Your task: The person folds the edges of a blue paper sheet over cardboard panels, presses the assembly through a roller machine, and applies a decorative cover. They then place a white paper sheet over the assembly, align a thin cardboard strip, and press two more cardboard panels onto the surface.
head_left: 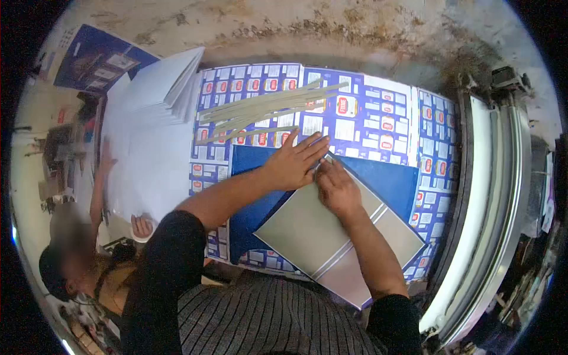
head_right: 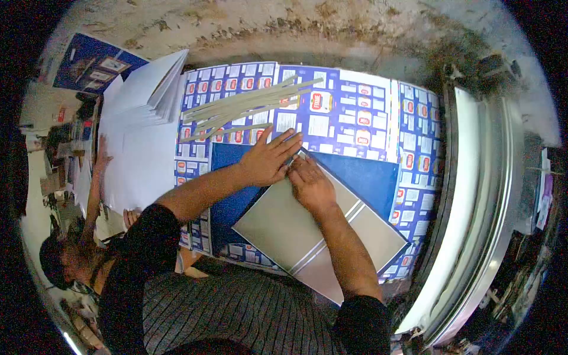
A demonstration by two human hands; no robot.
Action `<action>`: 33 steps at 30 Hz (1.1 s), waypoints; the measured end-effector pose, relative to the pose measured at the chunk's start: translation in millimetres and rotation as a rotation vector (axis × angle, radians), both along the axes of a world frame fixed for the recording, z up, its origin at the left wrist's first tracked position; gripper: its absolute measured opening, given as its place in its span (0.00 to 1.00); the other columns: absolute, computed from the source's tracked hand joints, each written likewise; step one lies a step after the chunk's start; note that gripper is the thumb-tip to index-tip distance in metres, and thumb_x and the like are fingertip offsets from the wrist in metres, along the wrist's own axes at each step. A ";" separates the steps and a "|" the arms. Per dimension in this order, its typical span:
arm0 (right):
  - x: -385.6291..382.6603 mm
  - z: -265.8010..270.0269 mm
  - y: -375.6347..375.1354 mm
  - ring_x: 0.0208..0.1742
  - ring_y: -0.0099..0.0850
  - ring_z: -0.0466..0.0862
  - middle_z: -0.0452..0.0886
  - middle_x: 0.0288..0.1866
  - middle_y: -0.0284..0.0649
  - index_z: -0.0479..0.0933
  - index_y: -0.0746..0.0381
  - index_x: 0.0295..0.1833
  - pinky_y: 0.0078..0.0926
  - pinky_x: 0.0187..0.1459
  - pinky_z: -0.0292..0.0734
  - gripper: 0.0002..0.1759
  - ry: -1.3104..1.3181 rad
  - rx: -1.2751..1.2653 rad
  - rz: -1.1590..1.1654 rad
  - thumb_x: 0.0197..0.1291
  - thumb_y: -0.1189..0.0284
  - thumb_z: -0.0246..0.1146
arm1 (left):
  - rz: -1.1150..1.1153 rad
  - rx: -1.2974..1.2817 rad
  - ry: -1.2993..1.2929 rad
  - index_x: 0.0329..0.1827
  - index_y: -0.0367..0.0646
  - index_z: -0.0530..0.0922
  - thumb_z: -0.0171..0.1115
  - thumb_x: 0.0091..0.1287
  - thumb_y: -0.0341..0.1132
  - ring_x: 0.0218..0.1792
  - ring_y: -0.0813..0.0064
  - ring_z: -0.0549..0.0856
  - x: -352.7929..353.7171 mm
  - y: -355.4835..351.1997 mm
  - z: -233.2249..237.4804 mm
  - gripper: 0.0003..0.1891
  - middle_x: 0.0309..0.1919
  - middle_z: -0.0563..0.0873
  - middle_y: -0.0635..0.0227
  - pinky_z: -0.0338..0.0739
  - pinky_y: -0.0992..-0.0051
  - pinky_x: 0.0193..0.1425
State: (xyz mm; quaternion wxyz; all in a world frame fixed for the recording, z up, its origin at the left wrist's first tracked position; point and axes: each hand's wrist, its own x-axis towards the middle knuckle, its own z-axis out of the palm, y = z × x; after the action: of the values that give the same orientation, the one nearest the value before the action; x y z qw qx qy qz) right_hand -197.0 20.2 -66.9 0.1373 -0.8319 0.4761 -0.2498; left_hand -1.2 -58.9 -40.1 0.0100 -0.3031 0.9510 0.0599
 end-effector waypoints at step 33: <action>16.6 12.5 3.5 0.54 0.50 0.82 0.78 0.58 0.48 0.75 0.64 0.52 0.41 0.50 0.81 0.12 0.055 0.022 -0.237 0.63 0.79 0.55 | -0.192 0.611 0.309 0.76 0.45 0.67 0.55 0.68 0.59 0.79 0.59 0.61 61.2 151.8 -5.0 0.38 0.78 0.62 0.51 0.53 0.52 0.80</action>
State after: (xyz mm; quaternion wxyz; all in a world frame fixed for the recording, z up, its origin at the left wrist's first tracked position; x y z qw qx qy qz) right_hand -180.5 23.7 -54.4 0.1025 -0.7747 0.5776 -0.2361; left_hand 60.0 92.9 -45.1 -0.0382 -0.1825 0.9037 0.3854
